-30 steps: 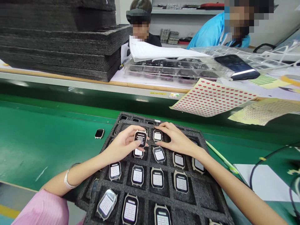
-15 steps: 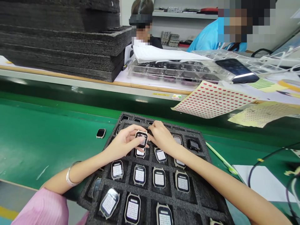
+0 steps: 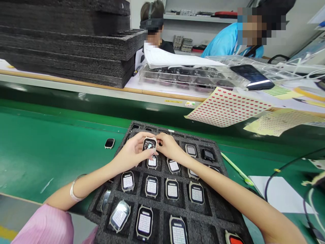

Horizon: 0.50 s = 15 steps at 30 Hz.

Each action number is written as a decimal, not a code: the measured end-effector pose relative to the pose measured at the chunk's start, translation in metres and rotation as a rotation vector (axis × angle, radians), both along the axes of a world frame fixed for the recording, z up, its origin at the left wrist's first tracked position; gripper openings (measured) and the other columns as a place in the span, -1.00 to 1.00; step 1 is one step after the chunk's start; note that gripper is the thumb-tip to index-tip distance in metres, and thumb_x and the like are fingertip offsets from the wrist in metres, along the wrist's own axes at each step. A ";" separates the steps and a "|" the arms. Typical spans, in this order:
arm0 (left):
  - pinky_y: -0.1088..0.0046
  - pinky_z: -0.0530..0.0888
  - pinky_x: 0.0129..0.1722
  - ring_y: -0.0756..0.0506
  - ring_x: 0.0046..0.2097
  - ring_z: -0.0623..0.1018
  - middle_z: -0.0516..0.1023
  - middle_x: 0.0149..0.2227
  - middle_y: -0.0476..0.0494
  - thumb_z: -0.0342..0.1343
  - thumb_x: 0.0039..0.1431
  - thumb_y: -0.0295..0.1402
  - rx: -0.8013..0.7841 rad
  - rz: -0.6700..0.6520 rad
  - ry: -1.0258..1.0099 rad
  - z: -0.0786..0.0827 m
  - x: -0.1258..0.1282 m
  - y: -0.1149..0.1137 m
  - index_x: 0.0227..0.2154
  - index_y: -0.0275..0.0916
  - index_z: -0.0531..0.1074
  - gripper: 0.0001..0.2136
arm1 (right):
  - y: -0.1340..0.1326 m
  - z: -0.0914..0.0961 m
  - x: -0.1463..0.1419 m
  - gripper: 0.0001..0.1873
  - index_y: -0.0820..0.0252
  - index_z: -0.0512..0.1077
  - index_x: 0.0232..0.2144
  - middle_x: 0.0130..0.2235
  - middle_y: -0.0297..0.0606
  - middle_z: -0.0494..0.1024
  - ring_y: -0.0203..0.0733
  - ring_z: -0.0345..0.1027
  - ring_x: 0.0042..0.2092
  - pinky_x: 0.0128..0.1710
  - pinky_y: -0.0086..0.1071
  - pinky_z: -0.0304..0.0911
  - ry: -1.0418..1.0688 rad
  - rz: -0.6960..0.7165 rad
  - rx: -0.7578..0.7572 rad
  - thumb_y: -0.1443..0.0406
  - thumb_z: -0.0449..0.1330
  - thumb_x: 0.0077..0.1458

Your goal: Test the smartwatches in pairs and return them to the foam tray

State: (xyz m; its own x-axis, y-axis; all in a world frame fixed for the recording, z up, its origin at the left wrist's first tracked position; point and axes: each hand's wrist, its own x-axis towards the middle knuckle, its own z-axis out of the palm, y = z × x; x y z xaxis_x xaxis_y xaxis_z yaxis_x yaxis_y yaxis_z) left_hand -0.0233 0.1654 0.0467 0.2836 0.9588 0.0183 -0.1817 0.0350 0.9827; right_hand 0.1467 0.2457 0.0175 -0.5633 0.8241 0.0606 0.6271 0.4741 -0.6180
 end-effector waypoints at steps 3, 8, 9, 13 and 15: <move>0.40 0.58 -0.31 -0.12 -0.21 0.58 0.52 -0.18 -0.16 0.21 0.10 -0.36 0.008 0.039 -0.001 0.004 -0.004 -0.001 -0.06 -0.24 0.31 -0.65 | -0.006 0.011 0.011 -0.80 0.21 0.30 -0.45 -0.42 -0.28 0.45 -0.19 0.39 -0.38 -0.47 -0.42 0.24 0.140 0.061 -0.086 0.24 0.16 0.17; 0.42 0.57 -0.32 -0.09 -0.22 0.56 0.52 -0.19 -0.16 0.19 0.13 -0.37 0.026 0.057 -0.010 0.009 -0.007 -0.002 -0.05 -0.25 0.30 -0.66 | -0.029 0.037 0.038 -0.66 0.27 0.29 -0.04 -0.24 -0.09 0.58 -0.41 0.27 -0.66 -0.77 -0.55 0.07 0.655 0.124 -0.640 0.19 0.16 0.22; 0.42 0.57 -0.32 -0.09 -0.22 0.56 0.53 -0.19 -0.16 0.19 0.13 -0.37 0.027 0.056 -0.009 0.009 -0.007 -0.002 -0.04 -0.25 0.30 -0.67 | -0.034 0.040 0.042 -0.60 0.27 0.28 0.02 -0.18 -0.03 0.59 -0.44 0.23 -0.67 -0.78 -0.56 0.04 0.746 0.118 -0.740 0.21 0.20 0.19; 0.42 0.55 -0.32 -0.10 -0.21 0.56 0.53 -0.20 -0.16 0.18 0.14 -0.37 0.019 0.044 -0.001 0.009 -0.004 -0.002 -0.04 -0.24 0.30 -0.67 | -0.045 0.036 0.049 -0.49 0.17 0.28 0.13 -0.05 0.04 0.54 -0.35 0.37 -0.55 -0.69 -0.53 0.21 0.944 0.089 -0.951 0.21 0.24 0.17; 0.44 0.54 -0.33 -0.09 -0.23 0.56 0.52 -0.19 -0.15 0.18 0.14 -0.38 0.012 0.036 0.002 0.009 -0.002 -0.003 -0.04 -0.24 0.30 -0.67 | -0.048 0.032 0.049 -0.49 0.11 0.30 0.14 -0.05 -0.03 0.55 -0.27 0.45 -0.47 -0.60 -0.48 0.32 0.994 0.088 -0.977 0.21 0.26 0.16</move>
State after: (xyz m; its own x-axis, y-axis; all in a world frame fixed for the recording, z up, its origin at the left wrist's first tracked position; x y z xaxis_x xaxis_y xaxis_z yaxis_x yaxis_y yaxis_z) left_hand -0.0254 0.1627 0.0561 0.2489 0.9681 0.0293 -0.1809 0.0167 0.9834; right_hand 0.1957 0.1978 0.0492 -0.6756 0.7289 -0.1112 -0.2727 -0.3872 -0.8807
